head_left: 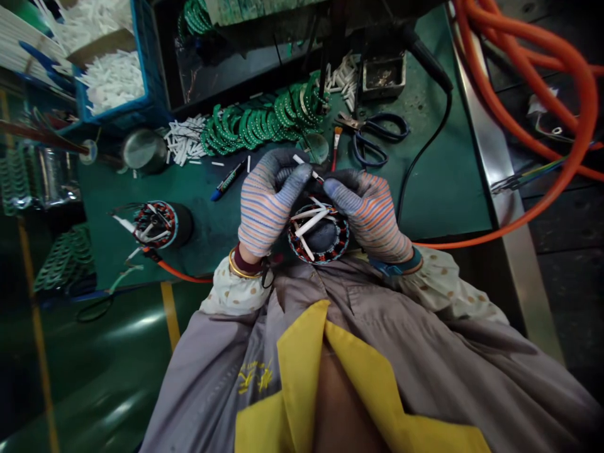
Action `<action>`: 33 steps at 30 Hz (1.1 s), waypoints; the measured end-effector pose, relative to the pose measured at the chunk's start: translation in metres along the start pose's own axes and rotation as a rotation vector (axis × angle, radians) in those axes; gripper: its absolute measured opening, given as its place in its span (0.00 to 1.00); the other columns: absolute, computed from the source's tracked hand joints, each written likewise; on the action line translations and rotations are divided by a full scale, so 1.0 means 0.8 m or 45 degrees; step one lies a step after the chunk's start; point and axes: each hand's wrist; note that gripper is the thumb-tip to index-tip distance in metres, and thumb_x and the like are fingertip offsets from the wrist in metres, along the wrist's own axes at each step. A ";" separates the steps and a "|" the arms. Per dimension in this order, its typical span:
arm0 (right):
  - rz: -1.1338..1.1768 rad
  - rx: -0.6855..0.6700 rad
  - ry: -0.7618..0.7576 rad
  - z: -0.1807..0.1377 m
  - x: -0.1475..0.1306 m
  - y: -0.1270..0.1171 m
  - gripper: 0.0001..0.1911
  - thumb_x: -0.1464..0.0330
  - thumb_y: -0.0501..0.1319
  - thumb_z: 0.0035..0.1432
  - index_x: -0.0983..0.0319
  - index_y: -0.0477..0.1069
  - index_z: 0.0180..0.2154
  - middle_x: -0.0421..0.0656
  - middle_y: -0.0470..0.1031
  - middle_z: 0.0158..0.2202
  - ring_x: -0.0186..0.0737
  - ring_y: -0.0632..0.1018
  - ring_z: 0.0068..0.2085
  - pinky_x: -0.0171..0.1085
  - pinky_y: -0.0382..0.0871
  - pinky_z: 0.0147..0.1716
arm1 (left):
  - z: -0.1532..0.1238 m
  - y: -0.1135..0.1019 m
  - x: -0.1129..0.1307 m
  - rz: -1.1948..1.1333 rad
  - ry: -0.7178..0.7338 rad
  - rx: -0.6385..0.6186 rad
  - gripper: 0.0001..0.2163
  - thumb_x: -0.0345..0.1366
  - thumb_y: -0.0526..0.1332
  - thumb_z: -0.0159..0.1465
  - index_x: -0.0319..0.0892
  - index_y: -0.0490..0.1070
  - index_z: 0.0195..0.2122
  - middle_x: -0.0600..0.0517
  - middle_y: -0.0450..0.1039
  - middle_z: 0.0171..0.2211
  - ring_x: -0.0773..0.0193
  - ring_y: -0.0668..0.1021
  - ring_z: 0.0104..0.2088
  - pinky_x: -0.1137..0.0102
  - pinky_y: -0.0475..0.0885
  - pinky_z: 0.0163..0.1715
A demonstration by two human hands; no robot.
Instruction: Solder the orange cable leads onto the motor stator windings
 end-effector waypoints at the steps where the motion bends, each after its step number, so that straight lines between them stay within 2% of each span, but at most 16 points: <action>1: 0.003 0.006 0.006 0.000 -0.001 0.001 0.30 0.36 0.83 0.64 0.56 0.91 0.42 0.43 0.92 0.41 0.52 0.92 0.49 0.49 0.92 0.55 | 0.000 -0.002 0.004 0.006 -0.007 -0.006 0.26 0.70 0.69 0.83 0.51 0.80 0.56 0.48 0.90 0.48 0.49 0.93 0.52 0.57 0.91 0.52; 5: 0.009 0.044 0.005 -0.003 -0.003 0.004 0.32 0.34 0.83 0.62 0.55 0.91 0.44 0.43 0.91 0.42 0.53 0.92 0.50 0.51 0.92 0.56 | -0.004 -0.005 0.014 -0.019 -0.041 -0.032 0.27 0.70 0.70 0.82 0.50 0.81 0.55 0.48 0.91 0.46 0.49 0.94 0.50 0.59 0.91 0.50; 10: -0.008 0.080 0.003 -0.007 -0.001 0.003 0.34 0.32 0.84 0.60 0.56 0.89 0.43 0.44 0.91 0.42 0.50 0.90 0.46 0.48 0.91 0.51 | -0.004 -0.003 0.015 0.024 -0.032 -0.041 0.26 0.70 0.70 0.83 0.50 0.81 0.52 0.49 0.90 0.44 0.52 0.93 0.47 0.63 0.90 0.46; 20: 0.016 -0.112 0.028 -0.007 0.001 -0.018 0.36 0.32 0.83 0.60 0.58 0.88 0.42 0.42 0.86 0.36 0.44 0.85 0.38 0.42 0.85 0.41 | 0.005 -0.001 -0.002 0.011 0.013 -0.123 0.30 0.74 0.71 0.79 0.50 0.82 0.50 0.51 0.88 0.42 0.51 0.93 0.48 0.59 0.89 0.48; 22: 0.005 -0.176 0.034 -0.004 0.001 -0.026 0.35 0.33 0.84 0.60 0.58 0.89 0.42 0.42 0.88 0.37 0.44 0.85 0.39 0.42 0.85 0.43 | 0.008 -0.004 -0.006 -0.013 0.023 -0.165 0.31 0.76 0.71 0.78 0.51 0.83 0.50 0.51 0.89 0.43 0.50 0.93 0.49 0.56 0.90 0.51; 24: -0.034 -0.272 0.021 -0.001 0.005 -0.034 0.35 0.34 0.84 0.61 0.57 0.91 0.46 0.44 0.91 0.43 0.47 0.88 0.44 0.43 0.87 0.50 | 0.011 -0.008 -0.007 -0.057 0.050 -0.232 0.31 0.77 0.72 0.76 0.51 0.84 0.49 0.51 0.90 0.44 0.50 0.92 0.49 0.53 0.90 0.52; 27: -0.256 -0.321 -0.155 -0.006 0.018 -0.049 0.31 0.34 0.78 0.70 0.55 0.93 0.49 0.47 0.92 0.52 0.51 0.90 0.53 0.47 0.87 0.59 | 0.012 -0.011 -0.001 -0.015 0.096 -0.342 0.28 0.73 0.73 0.78 0.51 0.86 0.48 0.50 0.91 0.47 0.50 0.91 0.49 0.50 0.90 0.54; 29: -0.569 -0.166 -0.402 -0.023 0.029 -0.061 0.27 0.38 0.73 0.78 0.54 0.94 0.48 0.48 0.92 0.53 0.52 0.90 0.56 0.49 0.85 0.63 | 0.004 -0.010 0.007 0.179 0.185 -0.392 0.22 0.65 0.74 0.82 0.50 0.87 0.47 0.47 0.92 0.50 0.47 0.91 0.53 0.49 0.88 0.60; 31: -0.950 -0.023 -0.636 -0.052 0.038 -0.075 0.21 0.46 0.70 0.83 0.53 0.94 0.51 0.50 0.93 0.55 0.52 0.90 0.58 0.48 0.84 0.62 | -0.011 -0.006 0.011 0.441 0.351 -0.437 0.16 0.56 0.74 0.84 0.49 0.88 0.48 0.44 0.92 0.54 0.43 0.90 0.60 0.49 0.86 0.67; 32: -1.136 -0.042 -0.728 -0.068 0.042 -0.081 0.17 0.51 0.70 0.84 0.53 0.94 0.54 0.49 0.93 0.57 0.51 0.90 0.57 0.46 0.84 0.59 | -0.019 -0.004 0.009 0.558 0.433 -0.454 0.13 0.52 0.73 0.85 0.48 0.88 0.50 0.43 0.92 0.57 0.42 0.89 0.63 0.49 0.84 0.70; 33: -1.308 -0.165 -0.784 -0.083 0.046 -0.085 0.14 0.56 0.69 0.84 0.51 0.94 0.57 0.48 0.93 0.59 0.49 0.90 0.56 0.44 0.84 0.55 | -0.026 -0.001 0.006 0.656 0.500 -0.460 0.11 0.48 0.71 0.86 0.48 0.89 0.53 0.43 0.91 0.59 0.42 0.89 0.65 0.49 0.84 0.72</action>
Point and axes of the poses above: each hand's wrist, its own z-axis towards the middle knuckle, its own y-axis out of the palm, x = y × z
